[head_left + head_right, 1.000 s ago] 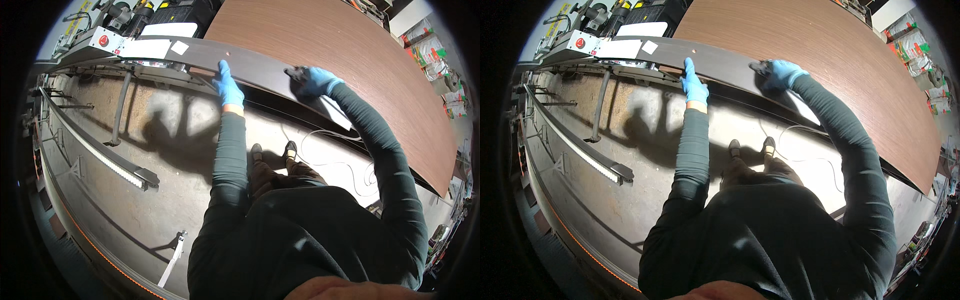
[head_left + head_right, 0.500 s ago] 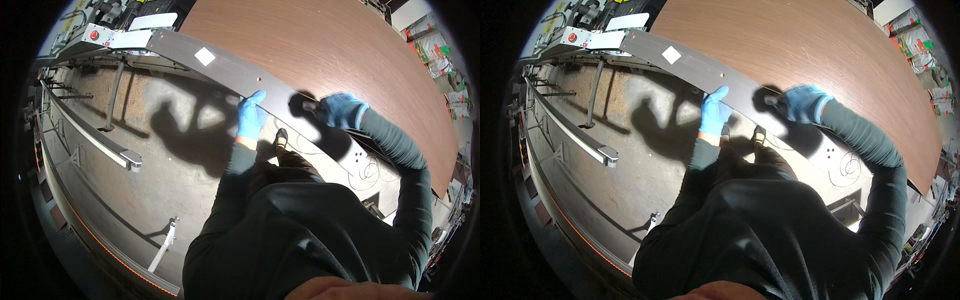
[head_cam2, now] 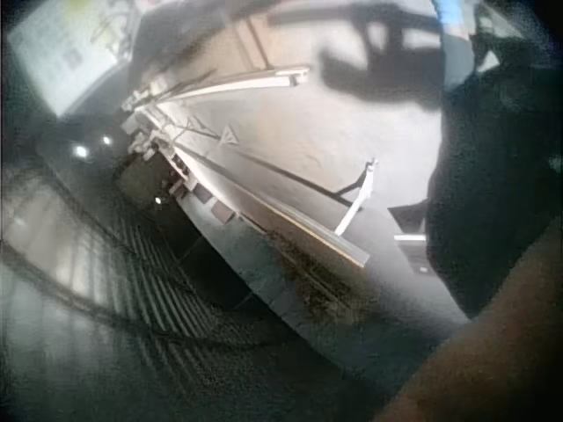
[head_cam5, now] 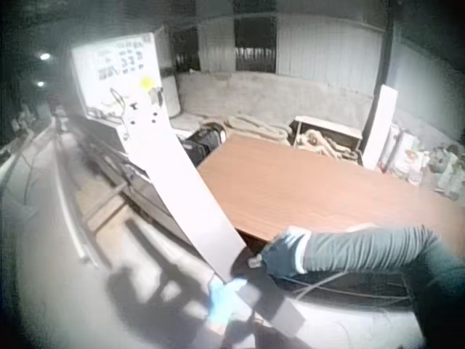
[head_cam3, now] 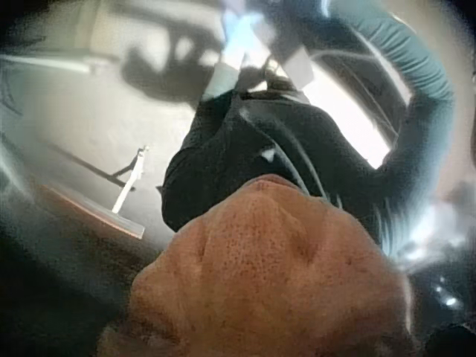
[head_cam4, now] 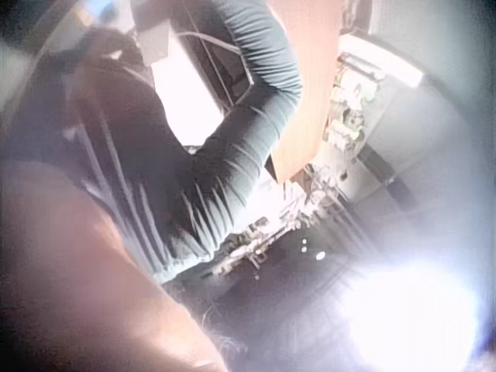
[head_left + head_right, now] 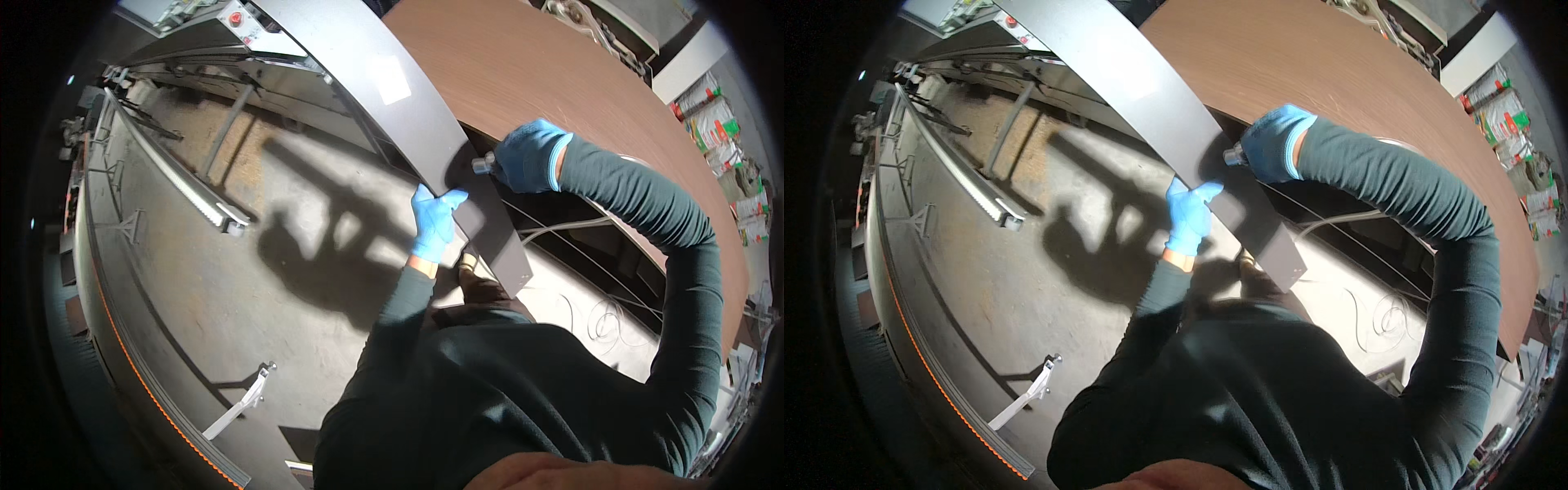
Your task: The person repeatedly picks up rectangular wood panels from a stack, carries them to a workbench, and places them down. The person also moves a large white board across the floor and returns to the workbench to continue handling the panels.
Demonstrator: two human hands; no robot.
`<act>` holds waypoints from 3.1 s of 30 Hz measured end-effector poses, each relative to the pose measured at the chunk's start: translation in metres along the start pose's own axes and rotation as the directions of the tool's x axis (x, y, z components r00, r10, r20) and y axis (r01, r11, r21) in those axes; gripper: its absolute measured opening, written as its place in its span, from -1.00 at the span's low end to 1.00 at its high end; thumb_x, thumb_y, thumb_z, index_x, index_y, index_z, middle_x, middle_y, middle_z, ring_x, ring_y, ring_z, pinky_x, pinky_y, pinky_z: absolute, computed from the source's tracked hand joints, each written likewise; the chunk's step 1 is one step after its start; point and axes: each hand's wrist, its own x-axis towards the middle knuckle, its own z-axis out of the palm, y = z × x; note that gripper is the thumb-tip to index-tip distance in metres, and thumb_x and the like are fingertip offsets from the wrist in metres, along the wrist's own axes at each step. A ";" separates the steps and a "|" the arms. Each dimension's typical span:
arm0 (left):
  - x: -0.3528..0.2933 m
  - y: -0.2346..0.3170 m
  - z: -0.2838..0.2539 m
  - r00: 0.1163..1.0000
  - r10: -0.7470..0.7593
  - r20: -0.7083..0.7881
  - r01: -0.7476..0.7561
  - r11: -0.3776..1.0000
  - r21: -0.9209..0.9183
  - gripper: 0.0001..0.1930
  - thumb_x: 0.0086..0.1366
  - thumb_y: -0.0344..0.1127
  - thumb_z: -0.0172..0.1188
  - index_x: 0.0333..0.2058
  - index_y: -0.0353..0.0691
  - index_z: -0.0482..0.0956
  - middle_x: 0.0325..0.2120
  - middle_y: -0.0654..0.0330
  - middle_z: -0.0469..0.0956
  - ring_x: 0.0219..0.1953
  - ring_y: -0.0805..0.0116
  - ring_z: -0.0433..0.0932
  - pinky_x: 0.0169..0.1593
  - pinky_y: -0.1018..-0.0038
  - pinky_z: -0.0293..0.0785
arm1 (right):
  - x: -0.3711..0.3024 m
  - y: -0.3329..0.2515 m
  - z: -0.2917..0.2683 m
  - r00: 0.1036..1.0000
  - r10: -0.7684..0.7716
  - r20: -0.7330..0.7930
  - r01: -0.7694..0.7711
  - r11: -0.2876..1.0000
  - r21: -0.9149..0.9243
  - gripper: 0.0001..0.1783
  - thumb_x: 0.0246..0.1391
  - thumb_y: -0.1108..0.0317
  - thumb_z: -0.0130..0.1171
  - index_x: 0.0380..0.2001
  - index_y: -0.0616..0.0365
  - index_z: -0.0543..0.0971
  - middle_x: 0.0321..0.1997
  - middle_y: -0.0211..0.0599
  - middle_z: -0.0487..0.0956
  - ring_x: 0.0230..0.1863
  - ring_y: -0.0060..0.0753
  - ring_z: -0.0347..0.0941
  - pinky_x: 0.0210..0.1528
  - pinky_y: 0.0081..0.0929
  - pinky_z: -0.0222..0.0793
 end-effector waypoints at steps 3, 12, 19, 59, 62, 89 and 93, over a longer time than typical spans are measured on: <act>-0.029 0.024 -0.048 0.999 -0.011 -0.048 0.009 0.999 -0.036 -0.70 0.10 -0.56 0.35 -0.14 -0.34 0.61 -0.30 0.30 0.58 -0.32 0.41 0.52 -0.22 0.42 0.53 | 0.014 -0.029 -0.061 0.917 0.113 -0.382 -0.064 0.988 0.138 -0.66 0.28 0.11 0.10 -0.31 0.13 0.70 -0.36 -0.05 0.69 -0.29 0.01 0.65 -0.16 -0.15 0.58; -0.149 0.039 -0.214 0.978 0.135 -0.157 -0.096 0.967 0.236 -0.67 0.15 -0.61 0.24 -0.07 -0.33 0.60 -0.26 0.35 0.61 -0.28 0.56 0.53 -0.21 0.57 0.49 | -0.019 -0.136 -0.260 0.529 0.135 -0.838 0.021 0.985 0.172 -0.53 0.33 0.00 -0.05 -0.21 0.15 0.68 -0.16 0.16 0.66 -0.11 0.19 0.63 -0.09 -0.01 0.52; -0.205 0.032 -0.286 0.928 0.139 -0.346 -0.102 0.987 0.123 -0.60 0.16 -0.63 0.22 0.02 -0.35 0.59 -0.14 0.29 0.66 -0.13 0.47 0.61 -0.03 0.51 0.56 | -0.012 -0.298 -0.121 0.849 -0.516 0.119 0.526 0.795 -0.303 -0.60 0.24 0.19 0.08 0.00 0.14 0.71 0.02 -0.10 0.70 0.08 -0.04 0.61 0.09 -0.18 0.54; -1.217 -0.377 -0.727 -0.461 -0.164 -0.872 -0.026 0.985 -0.171 -0.52 0.42 -0.01 0.27 0.07 -0.31 0.64 -0.17 0.18 0.72 -0.15 0.35 0.61 -0.02 0.39 0.54 | -0.129 -0.932 0.353 0.441 -0.487 0.754 0.580 0.795 0.174 -0.61 0.20 0.23 0.12 -0.02 0.28 0.58 -0.23 -0.04 0.66 -0.23 -0.10 0.62 -0.19 -0.14 0.54; -1.233 -0.379 -0.758 -0.554 0.100 -0.826 0.112 0.993 0.045 -0.53 0.45 -0.05 0.21 0.17 -0.24 0.60 -0.07 0.07 0.71 -0.05 0.23 0.65 0.03 0.34 0.56 | -0.123 -0.952 0.357 0.204 -0.729 0.653 0.957 0.290 0.026 -0.58 0.23 0.25 0.07 0.05 0.28 0.57 -0.24 0.03 0.69 -0.23 -0.08 0.66 -0.25 -0.20 0.56; -1.155 -0.364 -0.758 -0.310 0.267 -0.913 0.831 0.542 -0.124 -0.27 0.56 0.11 -0.13 0.49 -0.25 0.04 0.46 -0.11 0.13 0.46 0.02 0.21 0.45 0.06 0.13 | -0.159 -0.946 0.345 0.414 -0.790 0.452 0.703 0.593 0.392 -0.59 0.29 0.09 0.10 -0.01 0.18 0.60 0.06 -0.13 0.62 0.09 -0.30 0.54 0.13 -0.24 0.40; -1.113 -0.349 -0.707 -0.496 0.126 -0.859 0.867 0.121 -0.483 -0.11 0.37 0.18 0.05 0.51 -0.17 0.01 0.51 -0.10 0.00 0.51 -0.18 0.02 0.40 -0.24 0.04 | -0.150 -0.900 0.320 0.611 -0.555 0.564 0.320 0.825 0.465 -0.57 0.21 -0.06 0.23 -0.10 0.07 0.63 -0.08 -0.17 0.64 -0.02 -0.29 0.57 0.03 -0.20 0.46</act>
